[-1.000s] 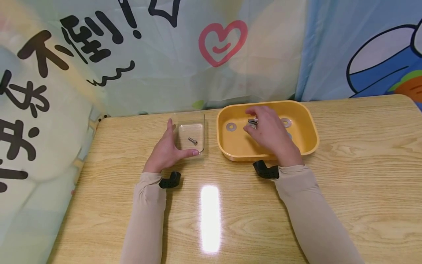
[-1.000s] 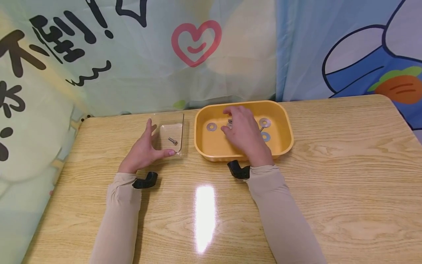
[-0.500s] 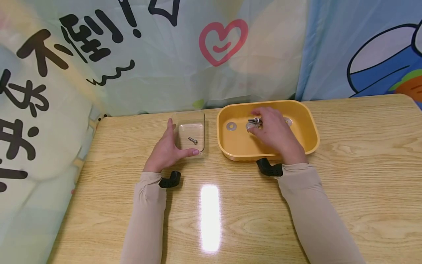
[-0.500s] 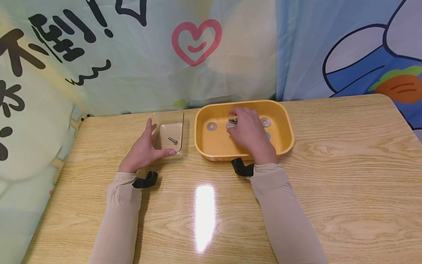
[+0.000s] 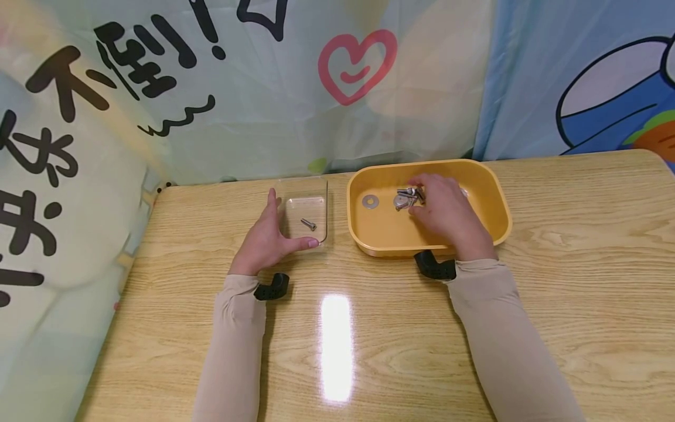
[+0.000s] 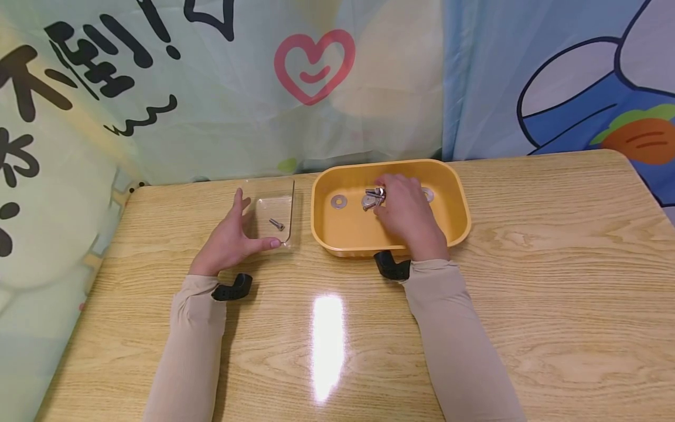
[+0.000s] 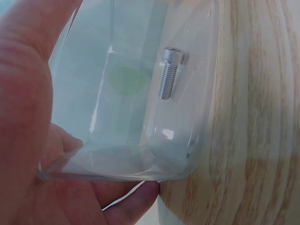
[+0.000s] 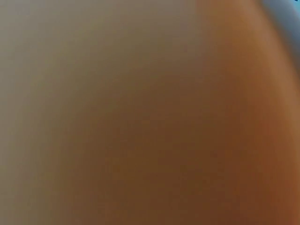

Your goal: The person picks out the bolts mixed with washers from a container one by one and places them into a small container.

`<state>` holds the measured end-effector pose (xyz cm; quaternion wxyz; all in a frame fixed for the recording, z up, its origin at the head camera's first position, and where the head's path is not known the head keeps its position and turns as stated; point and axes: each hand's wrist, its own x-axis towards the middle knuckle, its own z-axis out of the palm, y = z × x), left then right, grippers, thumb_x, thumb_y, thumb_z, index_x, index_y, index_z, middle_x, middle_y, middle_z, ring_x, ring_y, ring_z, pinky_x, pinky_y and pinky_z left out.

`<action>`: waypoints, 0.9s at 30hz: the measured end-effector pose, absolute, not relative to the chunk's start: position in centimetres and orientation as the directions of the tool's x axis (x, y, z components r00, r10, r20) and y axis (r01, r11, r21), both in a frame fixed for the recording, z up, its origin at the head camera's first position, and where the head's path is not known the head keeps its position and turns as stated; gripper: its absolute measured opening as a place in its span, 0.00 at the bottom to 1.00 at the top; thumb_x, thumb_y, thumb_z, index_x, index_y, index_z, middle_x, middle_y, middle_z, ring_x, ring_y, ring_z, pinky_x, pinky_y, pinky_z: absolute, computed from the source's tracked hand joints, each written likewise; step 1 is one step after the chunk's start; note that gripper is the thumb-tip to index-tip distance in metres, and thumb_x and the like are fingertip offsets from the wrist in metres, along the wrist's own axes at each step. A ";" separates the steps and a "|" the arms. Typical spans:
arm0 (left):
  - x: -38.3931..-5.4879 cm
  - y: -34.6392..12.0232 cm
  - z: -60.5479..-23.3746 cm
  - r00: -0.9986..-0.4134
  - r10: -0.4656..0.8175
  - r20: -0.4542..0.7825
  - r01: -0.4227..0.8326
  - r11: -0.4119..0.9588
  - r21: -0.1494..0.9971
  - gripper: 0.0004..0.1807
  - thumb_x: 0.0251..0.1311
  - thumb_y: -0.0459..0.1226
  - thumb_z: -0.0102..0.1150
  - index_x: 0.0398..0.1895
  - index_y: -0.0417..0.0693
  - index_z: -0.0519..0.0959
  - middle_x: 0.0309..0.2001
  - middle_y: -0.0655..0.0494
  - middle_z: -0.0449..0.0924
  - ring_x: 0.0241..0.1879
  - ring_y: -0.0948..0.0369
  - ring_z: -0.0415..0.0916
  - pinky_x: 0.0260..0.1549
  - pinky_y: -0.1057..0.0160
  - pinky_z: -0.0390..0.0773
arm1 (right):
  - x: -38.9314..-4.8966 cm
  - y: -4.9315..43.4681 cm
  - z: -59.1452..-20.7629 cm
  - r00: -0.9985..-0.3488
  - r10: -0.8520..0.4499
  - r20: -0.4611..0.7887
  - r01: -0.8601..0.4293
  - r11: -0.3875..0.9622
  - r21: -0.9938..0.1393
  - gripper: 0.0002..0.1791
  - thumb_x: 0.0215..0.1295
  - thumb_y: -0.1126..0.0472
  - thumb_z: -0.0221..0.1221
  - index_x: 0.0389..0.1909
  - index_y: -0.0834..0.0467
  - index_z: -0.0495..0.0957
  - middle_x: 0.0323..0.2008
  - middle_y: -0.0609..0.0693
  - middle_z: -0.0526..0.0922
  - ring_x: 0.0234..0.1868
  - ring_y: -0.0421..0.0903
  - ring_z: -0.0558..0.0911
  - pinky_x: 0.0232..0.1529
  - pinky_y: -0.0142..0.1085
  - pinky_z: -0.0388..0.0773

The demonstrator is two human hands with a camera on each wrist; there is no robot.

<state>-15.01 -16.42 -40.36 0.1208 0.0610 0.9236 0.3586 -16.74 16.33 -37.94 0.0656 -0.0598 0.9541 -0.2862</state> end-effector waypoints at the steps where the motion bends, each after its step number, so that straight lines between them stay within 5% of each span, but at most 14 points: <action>1: -15.0 -16.4 -40.4 -0.963 0.199 -0.180 0.026 0.735 0.678 0.78 0.46 0.60 0.77 0.80 0.42 0.26 0.79 0.42 0.46 0.77 0.46 0.48 0.71 0.47 0.57 | -16.8 16.3 -38.0 -0.984 -0.153 -0.093 -0.076 0.830 -0.553 0.26 0.63 0.68 0.62 0.62 0.69 0.72 0.60 0.68 0.73 0.64 0.67 0.67 0.69 0.58 0.58; 27: -15.0 -16.5 -40.4 -0.962 0.197 -0.191 0.016 0.733 0.680 0.78 0.46 0.61 0.76 0.80 0.43 0.26 0.80 0.43 0.45 0.77 0.47 0.48 0.72 0.47 0.57 | -17.2 17.2 -38.7 -0.965 -0.187 -0.182 -0.088 0.889 -0.450 0.25 0.68 0.71 0.52 0.65 0.74 0.68 0.58 0.72 0.71 0.60 0.69 0.68 0.68 0.59 0.59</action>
